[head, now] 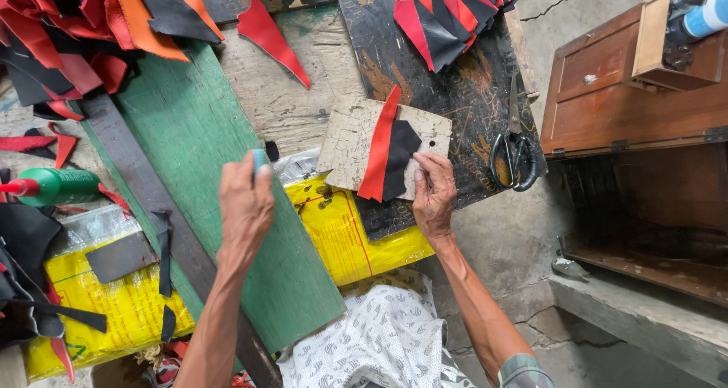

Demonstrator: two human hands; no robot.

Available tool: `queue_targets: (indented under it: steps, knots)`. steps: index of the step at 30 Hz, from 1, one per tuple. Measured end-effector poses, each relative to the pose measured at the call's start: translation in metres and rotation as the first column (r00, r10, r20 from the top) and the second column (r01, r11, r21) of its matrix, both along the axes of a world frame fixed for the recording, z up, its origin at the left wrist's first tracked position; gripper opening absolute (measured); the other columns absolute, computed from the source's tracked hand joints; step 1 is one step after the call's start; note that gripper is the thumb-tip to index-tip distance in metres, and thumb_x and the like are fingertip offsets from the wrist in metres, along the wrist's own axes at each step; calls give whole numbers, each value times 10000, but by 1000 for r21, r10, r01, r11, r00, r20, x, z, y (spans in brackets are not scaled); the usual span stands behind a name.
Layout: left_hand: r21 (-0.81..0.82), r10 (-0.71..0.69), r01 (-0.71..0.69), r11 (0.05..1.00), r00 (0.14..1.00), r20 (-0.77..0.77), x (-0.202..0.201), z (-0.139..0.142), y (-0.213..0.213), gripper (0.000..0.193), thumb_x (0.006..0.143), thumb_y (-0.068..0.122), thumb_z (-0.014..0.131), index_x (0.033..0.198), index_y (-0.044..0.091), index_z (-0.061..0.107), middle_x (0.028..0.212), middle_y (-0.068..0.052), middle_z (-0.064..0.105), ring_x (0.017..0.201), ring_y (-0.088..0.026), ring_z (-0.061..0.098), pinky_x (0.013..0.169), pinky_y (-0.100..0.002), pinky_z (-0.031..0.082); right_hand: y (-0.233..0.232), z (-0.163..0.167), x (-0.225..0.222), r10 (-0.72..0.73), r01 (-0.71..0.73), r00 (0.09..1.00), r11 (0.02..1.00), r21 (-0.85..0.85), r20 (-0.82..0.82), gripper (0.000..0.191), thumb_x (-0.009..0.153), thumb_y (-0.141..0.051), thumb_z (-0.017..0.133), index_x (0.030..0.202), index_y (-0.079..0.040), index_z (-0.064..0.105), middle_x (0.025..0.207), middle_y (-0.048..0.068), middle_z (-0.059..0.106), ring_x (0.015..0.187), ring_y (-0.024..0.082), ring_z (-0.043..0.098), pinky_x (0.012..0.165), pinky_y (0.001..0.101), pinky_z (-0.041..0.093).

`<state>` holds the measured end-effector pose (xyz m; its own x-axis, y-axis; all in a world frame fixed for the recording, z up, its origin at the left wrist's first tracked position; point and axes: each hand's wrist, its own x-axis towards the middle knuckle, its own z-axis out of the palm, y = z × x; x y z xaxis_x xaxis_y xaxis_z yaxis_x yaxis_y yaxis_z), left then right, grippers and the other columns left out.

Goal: The person trims the edges of cut red and black foam pieces with a small blade, working one piece at a time on a green cutting board. Trimmed pieces are stacked in piles on the table and offcut scraps are dropped into a cardboard box beside the work area.

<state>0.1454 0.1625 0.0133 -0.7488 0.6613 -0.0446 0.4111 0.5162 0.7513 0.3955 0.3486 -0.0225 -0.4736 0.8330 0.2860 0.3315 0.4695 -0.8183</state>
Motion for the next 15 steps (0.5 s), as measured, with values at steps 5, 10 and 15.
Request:
queue_targets:
  steps: [5, 10, 15]
  knots:
    - [-29, 111, -122, 992, 963, -247, -7, 5, -40, 304, 974, 156, 693, 1247, 21, 693, 939, -176, 553, 822, -319, 583, 714, -451, 476, -2, -2, 1, 6, -7, 1000, 998, 60, 25, 225, 1027, -41, 611, 1242, -36, 681, 1228, 85, 613, 941, 158, 629, 843, 294, 553]
    - [-46, 143, -171, 984, 919, -369, -18, 5, -50, 311, 922, 147, 759, 1196, 11, 704, 947, -169, 569, 855, -345, 603, 726, -457, 487, -5, 5, -6, 0, -4, 998, 998, 62, 63, 314, 1000, -63, 644, 1311, -21, 645, 1263, 111, 590, 1002, 187, 636, 879, 303, 554]
    - [-32, 170, -201, 979, 893, -416, -23, 6, -54, 467, 831, 155, 803, 1251, 5, 663, 1059, -196, 562, 961, -373, 579, 794, -469, 490, 10, 18, -22, -45, 58, 972, 997, -51, 231, 656, 878, -198, 793, 1440, 8, 523, 1220, 184, 514, 1035, 301, 564, 890, 377, 502]
